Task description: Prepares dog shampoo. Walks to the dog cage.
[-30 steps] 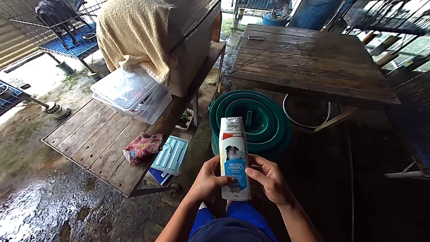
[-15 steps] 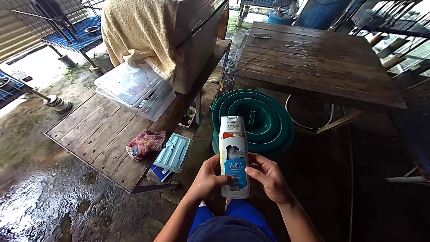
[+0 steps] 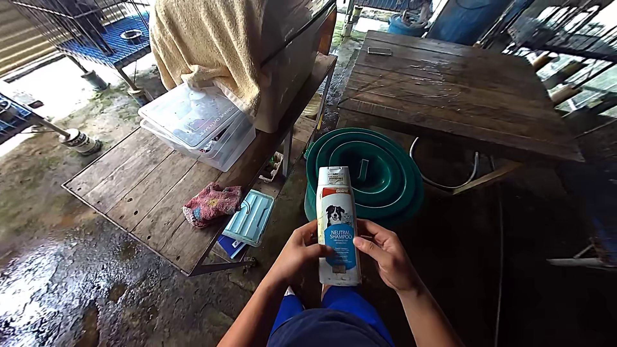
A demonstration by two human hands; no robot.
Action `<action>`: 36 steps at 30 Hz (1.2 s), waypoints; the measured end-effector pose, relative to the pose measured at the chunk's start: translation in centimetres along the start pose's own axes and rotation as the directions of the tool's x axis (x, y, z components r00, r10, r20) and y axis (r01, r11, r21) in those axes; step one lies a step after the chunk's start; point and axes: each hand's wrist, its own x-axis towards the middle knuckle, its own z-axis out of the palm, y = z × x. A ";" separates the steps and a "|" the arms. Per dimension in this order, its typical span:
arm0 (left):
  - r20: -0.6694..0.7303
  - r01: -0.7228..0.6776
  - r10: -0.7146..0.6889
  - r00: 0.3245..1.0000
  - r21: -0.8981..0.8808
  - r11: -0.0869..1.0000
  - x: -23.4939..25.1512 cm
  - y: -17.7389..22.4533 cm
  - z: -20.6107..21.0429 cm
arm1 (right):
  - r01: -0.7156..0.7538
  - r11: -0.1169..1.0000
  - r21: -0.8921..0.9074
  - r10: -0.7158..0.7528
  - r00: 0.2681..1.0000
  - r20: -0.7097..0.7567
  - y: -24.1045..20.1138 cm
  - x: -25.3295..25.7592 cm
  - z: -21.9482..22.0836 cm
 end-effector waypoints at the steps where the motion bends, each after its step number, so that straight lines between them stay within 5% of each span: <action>1: 0.003 -0.003 0.003 1.000 -0.019 1.000 0.0 -0.1 -0.2 | -0.015 1.000 0.004 0.015 1.000 0.003 0.0 0.1 0.1; 10: -0.023 0.003 -0.003 1.000 -0.023 1.000 -0.7 0.3 -0.7 | -0.190 0.972 0.136 0.180 0.981 0.078 1.2 1.4 0.8; 15: 0.024 0.033 -0.034 0.999 0.026 0.999 -1.5 0.7 -0.3 | -0.404 0.695 0.595 0.185 0.900 0.395 3.9 2.1 0.4; 21: 0.098 0.052 -0.055 0.994 0.033 0.998 -2.1 0.9 -0.2 | -0.559 0.483 0.674 0.026 0.779 0.627 5.5 2.1 0.2; 30: 0.127 -0.011 0.003 0.992 0.063 0.998 -1.6 0.1 0.0 | -0.405 0.588 0.700 0.013 0.870 0.493 4.7 1.7 -1.0; 34: 0.087 -0.045 0.044 0.995 0.002 0.999 -0.5 -0.2 0.8 | -0.244 0.848 0.471 0.262 0.965 0.029 0.6 0.2 -0.2; 36: 0.072 -0.021 0.022 0.997 -0.017 1.000 -0.2 -0.2 1.0 | -0.160 0.944 0.290 0.208 0.968 -0.142 -0.9 -0.2 0.3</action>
